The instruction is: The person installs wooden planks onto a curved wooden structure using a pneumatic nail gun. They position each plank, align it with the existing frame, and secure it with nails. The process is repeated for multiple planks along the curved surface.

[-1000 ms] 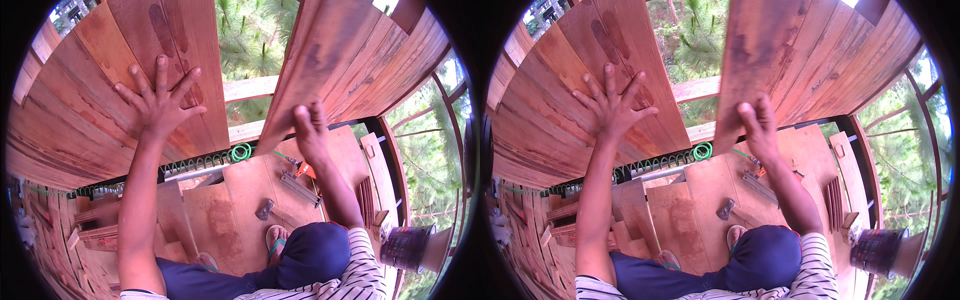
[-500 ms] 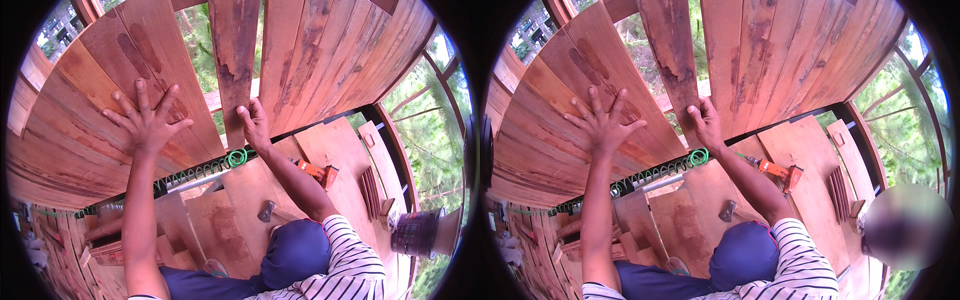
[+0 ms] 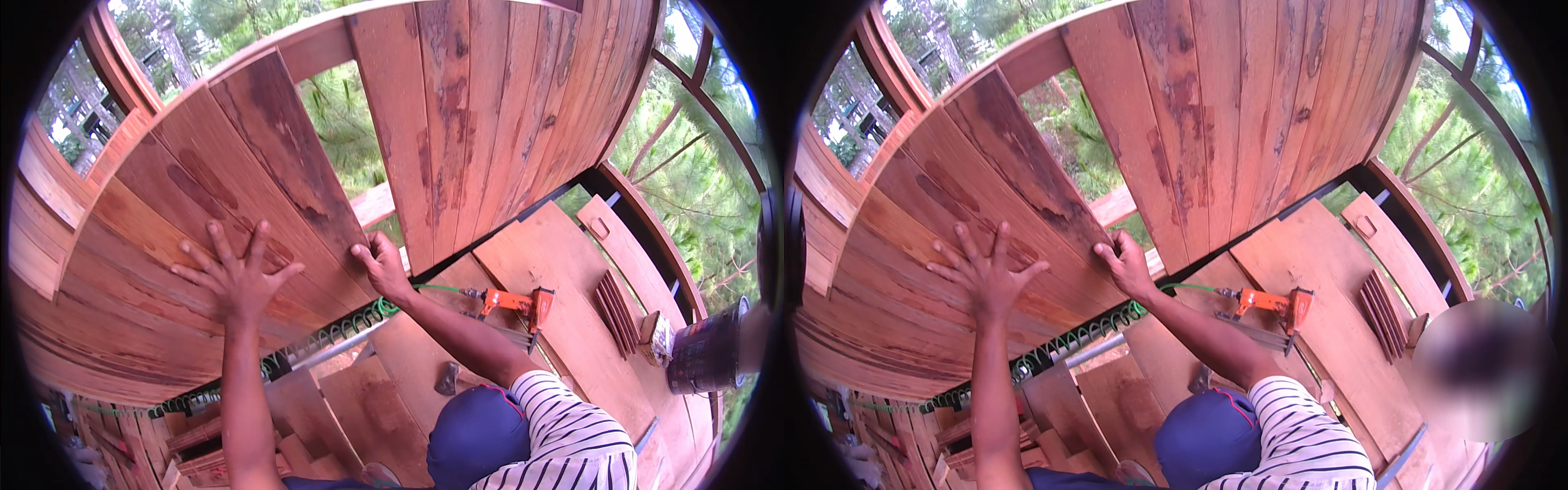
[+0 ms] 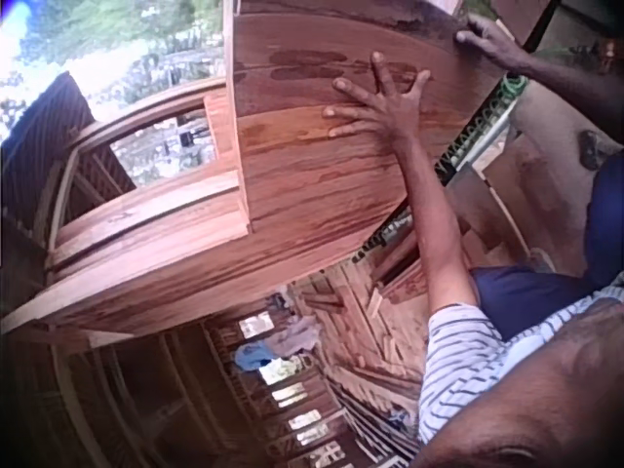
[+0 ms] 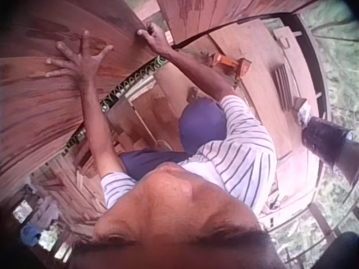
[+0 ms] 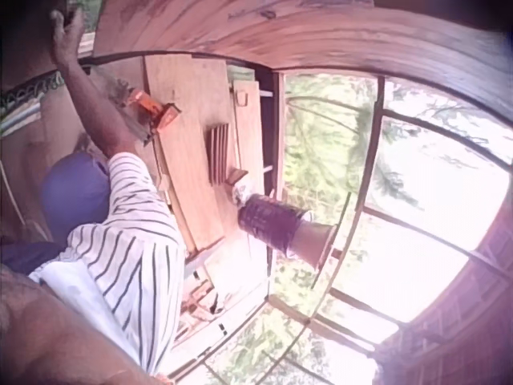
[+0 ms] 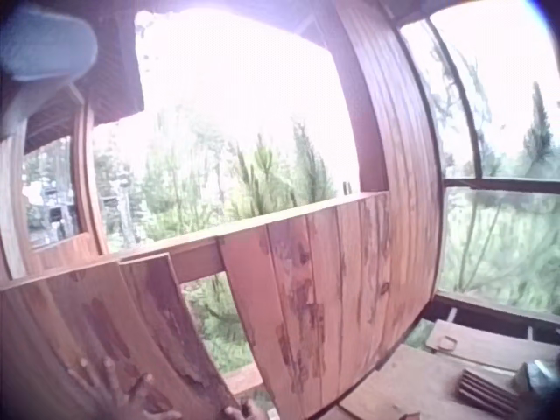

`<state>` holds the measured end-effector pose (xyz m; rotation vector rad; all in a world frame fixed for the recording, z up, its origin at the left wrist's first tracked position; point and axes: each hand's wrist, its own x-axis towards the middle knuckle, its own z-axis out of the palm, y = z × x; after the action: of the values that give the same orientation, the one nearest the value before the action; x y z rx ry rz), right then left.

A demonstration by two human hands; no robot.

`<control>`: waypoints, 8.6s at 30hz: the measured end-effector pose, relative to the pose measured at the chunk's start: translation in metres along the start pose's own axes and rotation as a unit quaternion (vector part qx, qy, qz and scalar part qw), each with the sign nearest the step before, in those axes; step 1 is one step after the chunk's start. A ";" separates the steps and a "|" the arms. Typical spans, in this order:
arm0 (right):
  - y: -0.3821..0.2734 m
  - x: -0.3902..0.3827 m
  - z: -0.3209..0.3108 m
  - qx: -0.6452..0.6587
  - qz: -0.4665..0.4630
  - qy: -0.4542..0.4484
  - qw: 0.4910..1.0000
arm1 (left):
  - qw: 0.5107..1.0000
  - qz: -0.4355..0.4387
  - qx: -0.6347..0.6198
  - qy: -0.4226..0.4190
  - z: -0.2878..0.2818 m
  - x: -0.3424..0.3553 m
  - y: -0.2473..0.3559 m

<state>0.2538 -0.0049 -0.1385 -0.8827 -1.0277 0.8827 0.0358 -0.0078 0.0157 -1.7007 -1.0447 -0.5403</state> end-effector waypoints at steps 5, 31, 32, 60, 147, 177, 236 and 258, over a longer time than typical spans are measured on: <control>-0.008 0.005 -0.005 -0.037 0.039 -0.059 0.997 | 1.000 0.001 0.001 0.005 0.001 -0.002 -0.005; -0.026 0.019 -0.026 -0.244 -0.037 -0.123 0.961 | 0.999 -0.016 -0.023 0.016 0.004 -0.006 -0.006; -0.028 0.019 -0.027 -0.238 -0.039 -0.127 0.962 | 0.999 -0.015 -0.028 0.016 0.005 -0.007 -0.005; -0.048 0.031 -0.025 -0.258 0.001 -0.154 0.954 | 0.991 -0.063 -0.080 0.083 0.019 0.012 0.016; -0.048 0.033 -0.027 -0.450 0.043 -0.258 0.854 | 0.993 -0.109 -0.037 -0.028 0.005 -0.001 0.023; -0.037 0.031 -0.030 -0.304 -0.007 -0.229 0.925 | 0.154 -0.898 0.298 -0.286 -0.322 -0.455 0.012; -0.105 0.029 0.025 -0.109 0.106 -0.119 0.981 | 0.240 -0.206 -0.933 -0.173 -0.139 0.195 0.042; -0.065 0.040 -0.020 -0.385 0.057 -0.298 0.872 | 0.262 -0.020 -0.962 -0.071 -0.099 0.414 -0.062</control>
<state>0.2946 0.0033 -0.0721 -1.3825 -1.9628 0.8665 0.2122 0.0661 0.4009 -3.6878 0.2775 -2.3520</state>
